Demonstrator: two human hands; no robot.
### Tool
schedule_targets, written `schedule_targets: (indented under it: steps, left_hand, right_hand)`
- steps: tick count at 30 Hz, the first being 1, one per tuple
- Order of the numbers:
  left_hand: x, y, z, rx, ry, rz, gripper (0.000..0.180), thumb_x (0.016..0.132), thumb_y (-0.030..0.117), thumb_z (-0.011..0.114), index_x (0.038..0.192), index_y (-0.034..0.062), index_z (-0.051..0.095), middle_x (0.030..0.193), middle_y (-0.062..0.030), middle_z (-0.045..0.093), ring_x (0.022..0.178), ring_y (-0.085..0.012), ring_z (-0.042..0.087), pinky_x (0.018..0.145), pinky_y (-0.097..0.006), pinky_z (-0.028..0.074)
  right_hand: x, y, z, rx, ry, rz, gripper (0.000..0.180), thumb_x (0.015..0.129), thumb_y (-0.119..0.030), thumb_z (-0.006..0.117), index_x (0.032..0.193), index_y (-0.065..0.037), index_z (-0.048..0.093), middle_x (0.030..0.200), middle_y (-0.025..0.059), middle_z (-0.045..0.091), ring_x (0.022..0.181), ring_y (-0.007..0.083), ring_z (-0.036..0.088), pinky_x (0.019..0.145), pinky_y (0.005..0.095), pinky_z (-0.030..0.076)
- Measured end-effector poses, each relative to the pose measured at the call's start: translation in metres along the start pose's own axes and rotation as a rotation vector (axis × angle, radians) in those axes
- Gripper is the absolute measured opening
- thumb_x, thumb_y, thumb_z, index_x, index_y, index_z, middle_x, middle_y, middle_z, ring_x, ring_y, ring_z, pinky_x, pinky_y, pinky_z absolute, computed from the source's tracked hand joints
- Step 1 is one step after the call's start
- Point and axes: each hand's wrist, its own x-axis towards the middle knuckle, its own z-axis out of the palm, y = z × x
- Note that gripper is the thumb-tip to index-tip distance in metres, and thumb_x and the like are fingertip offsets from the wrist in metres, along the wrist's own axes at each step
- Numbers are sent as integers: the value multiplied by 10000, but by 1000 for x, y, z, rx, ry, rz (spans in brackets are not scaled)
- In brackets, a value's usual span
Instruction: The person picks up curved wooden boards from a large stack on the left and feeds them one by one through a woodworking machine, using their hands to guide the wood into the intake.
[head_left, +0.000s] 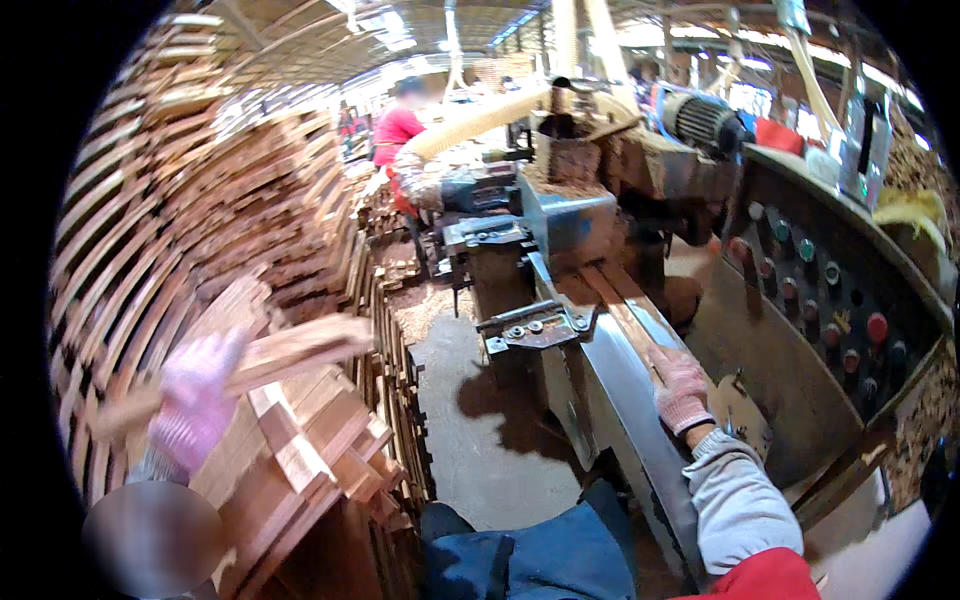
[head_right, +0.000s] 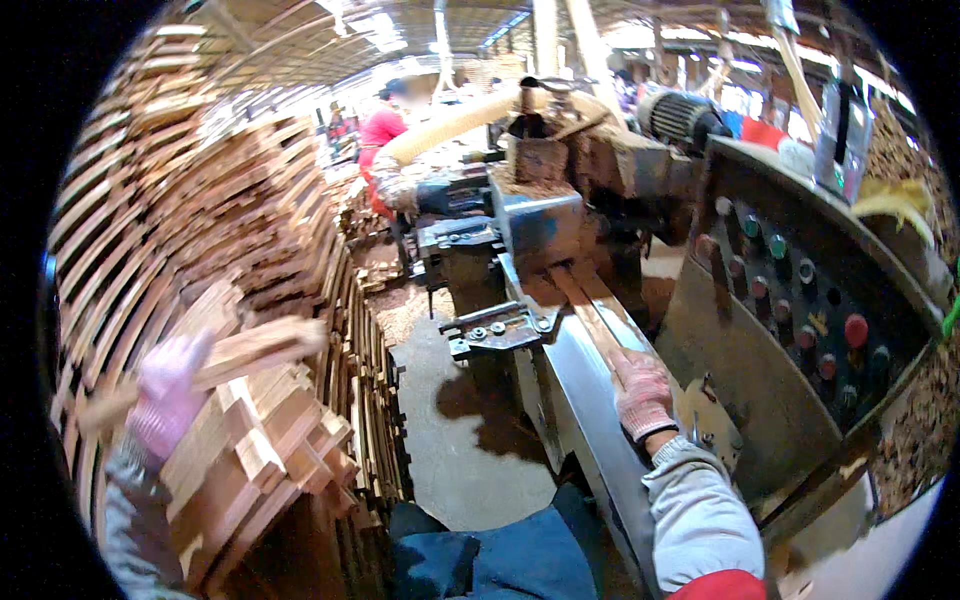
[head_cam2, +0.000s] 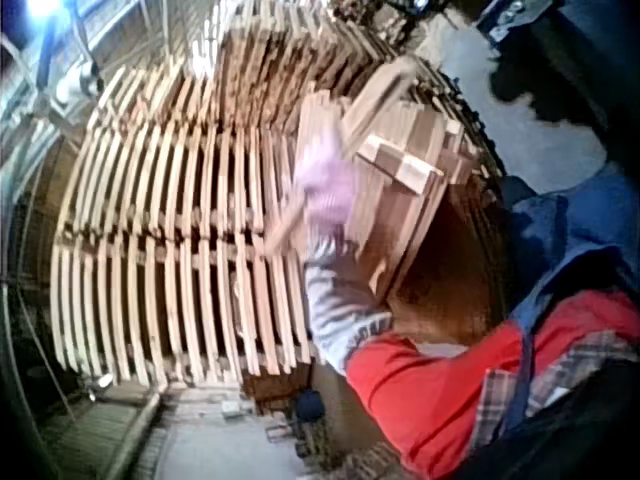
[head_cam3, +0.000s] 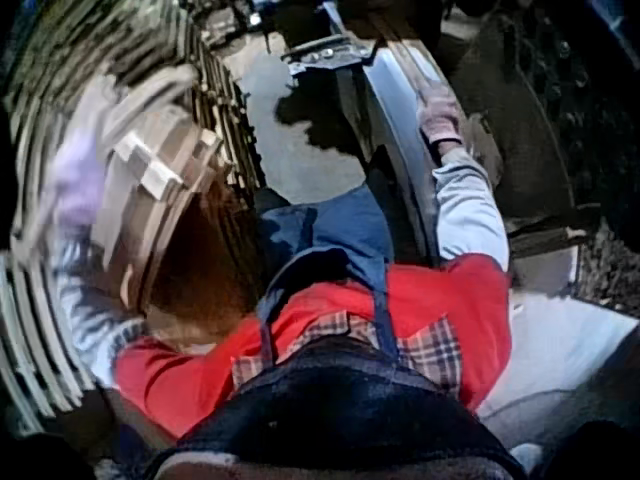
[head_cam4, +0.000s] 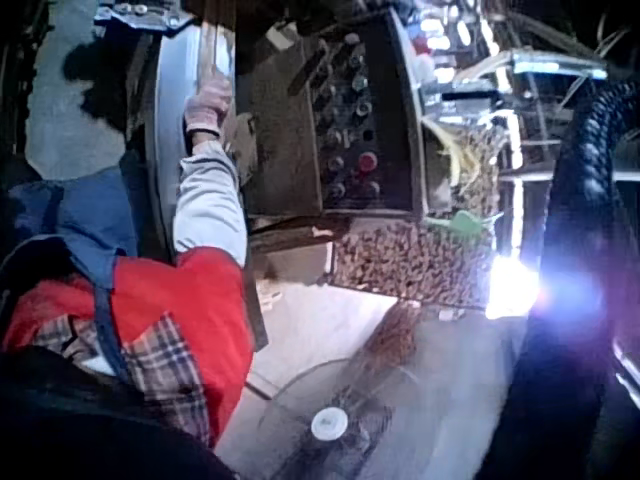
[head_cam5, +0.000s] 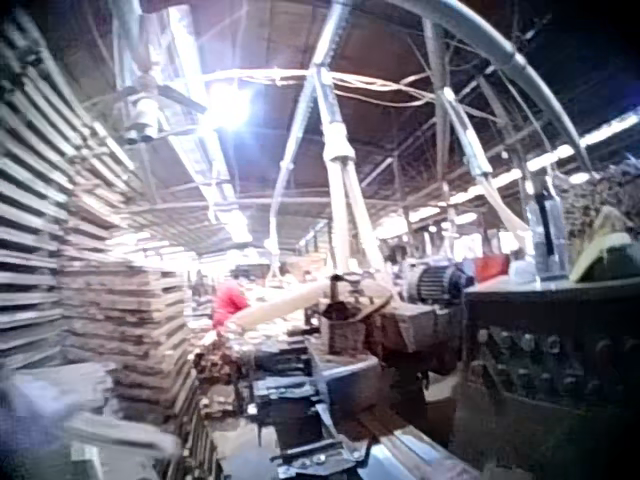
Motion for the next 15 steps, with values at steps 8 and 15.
schedule_targets:
  steps: [8,15]
  left_hand:
    - [144,172,17,-252,-79,571,159,933,231,657,1063,140,664,844,-40,703,843,-266,740,704,-455,578]
    - [146,161,-29,-164,594,585,443,976,165,565,1418,152,595,953,-87,698,931,-243,700,820,-525,566]
  right_hand:
    - [20,-172,-76,551,-45,-445,871,841,-262,845,1581,-51,437,1495,257,564,1414,369,540,1166,435,434]
    - [-91,-124,-136,381,-118,-5,913,725,-189,902,1531,-22,505,1194,240,711,1065,372,716,933,437,560]
